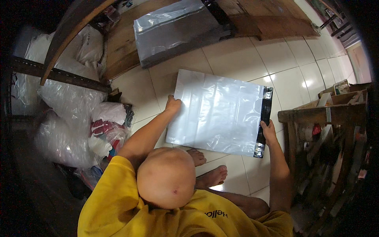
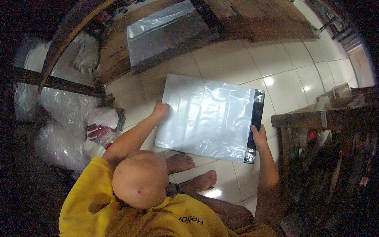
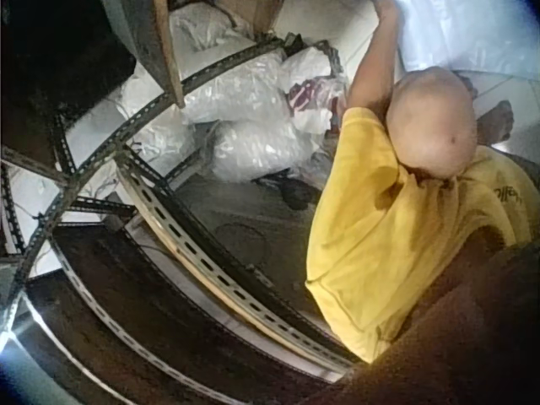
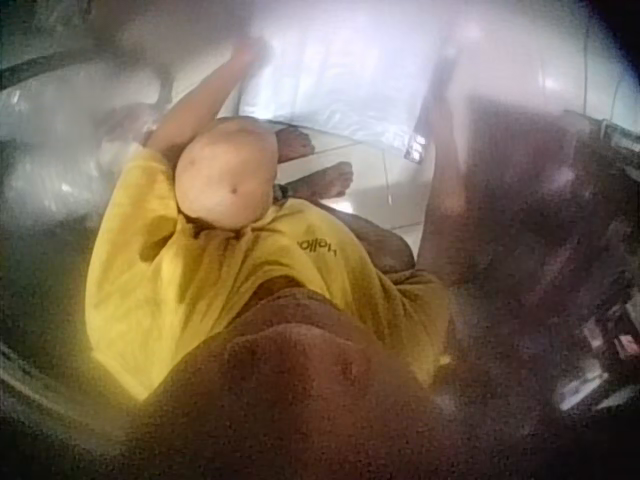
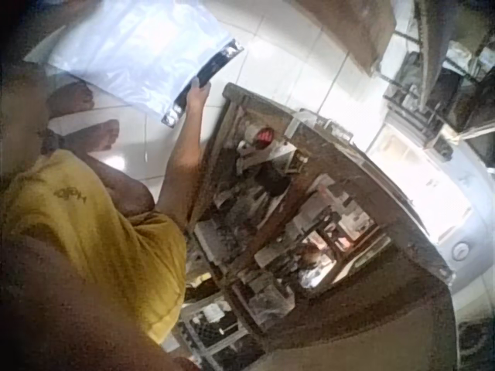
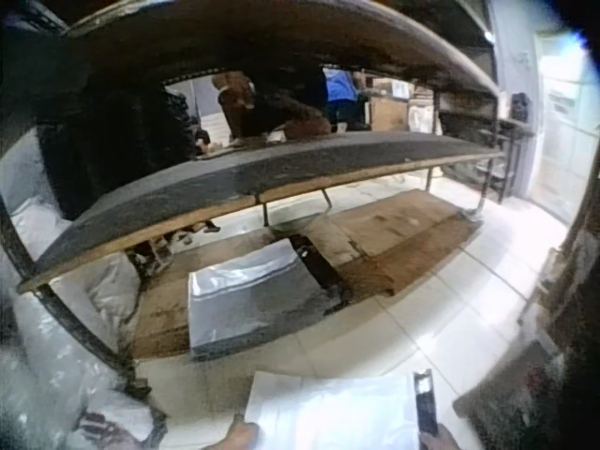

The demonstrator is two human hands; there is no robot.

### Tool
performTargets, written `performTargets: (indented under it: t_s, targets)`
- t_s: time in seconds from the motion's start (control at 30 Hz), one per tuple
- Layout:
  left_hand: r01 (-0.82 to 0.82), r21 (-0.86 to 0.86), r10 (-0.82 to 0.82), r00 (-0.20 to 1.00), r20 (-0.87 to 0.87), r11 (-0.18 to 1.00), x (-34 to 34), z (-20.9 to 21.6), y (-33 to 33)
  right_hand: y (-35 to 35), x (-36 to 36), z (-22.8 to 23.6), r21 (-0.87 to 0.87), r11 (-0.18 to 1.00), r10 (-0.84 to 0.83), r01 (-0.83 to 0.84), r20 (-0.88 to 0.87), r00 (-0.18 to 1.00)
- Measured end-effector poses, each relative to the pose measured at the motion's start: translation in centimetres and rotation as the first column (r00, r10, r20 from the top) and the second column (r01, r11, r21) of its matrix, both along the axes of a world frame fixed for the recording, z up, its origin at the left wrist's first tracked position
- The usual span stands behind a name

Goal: The person sits on the floor and repeatedly pulls poly mailers from a roll, lays them flat, and presses the adhesive strip to seal them. The sealed mailers are stacked on the floor.

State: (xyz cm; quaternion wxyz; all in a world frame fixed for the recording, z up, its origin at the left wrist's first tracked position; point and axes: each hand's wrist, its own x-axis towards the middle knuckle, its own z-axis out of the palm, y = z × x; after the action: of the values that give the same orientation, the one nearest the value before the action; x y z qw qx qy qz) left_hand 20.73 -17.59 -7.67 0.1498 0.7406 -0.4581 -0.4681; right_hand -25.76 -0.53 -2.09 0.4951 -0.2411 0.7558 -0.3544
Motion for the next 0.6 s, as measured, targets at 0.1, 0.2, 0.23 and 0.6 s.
performTargets:
  t_s: [0.1, 0.2, 0.23, 0.6]
  targets:
    - [0.019, -0.031, -0.017, 0.997, 0.073, 0.999, -0.3, -0.2, 0.2, 0.1, -0.6, -0.7, -0.017, 0.999, 0.032, -0.032, -0.03, 0.999]
    - [0.017, -0.017, -0.015, 0.992, 0.123, 1.0, -2.6, 3.9, 0.7, 0.6, -0.7, -0.7, -0.049, 0.999, 0.009, -0.013, -0.079, 0.997]
    - [0.017, 0.009, -0.018, 0.993, 0.114, 1.0, -2.4, 4.2, 0.7, 0.6, -0.6, -0.8, -0.055, 0.998, 0.012, -0.016, -0.085, 0.996]
    - [0.148, -0.068, -0.123, 0.952, 0.28, 0.987, -2.6, 4.5, 1.0, 0.6, -0.9, -1.0, -0.191, 0.98, 0.053, -0.053, -0.003, 0.999]
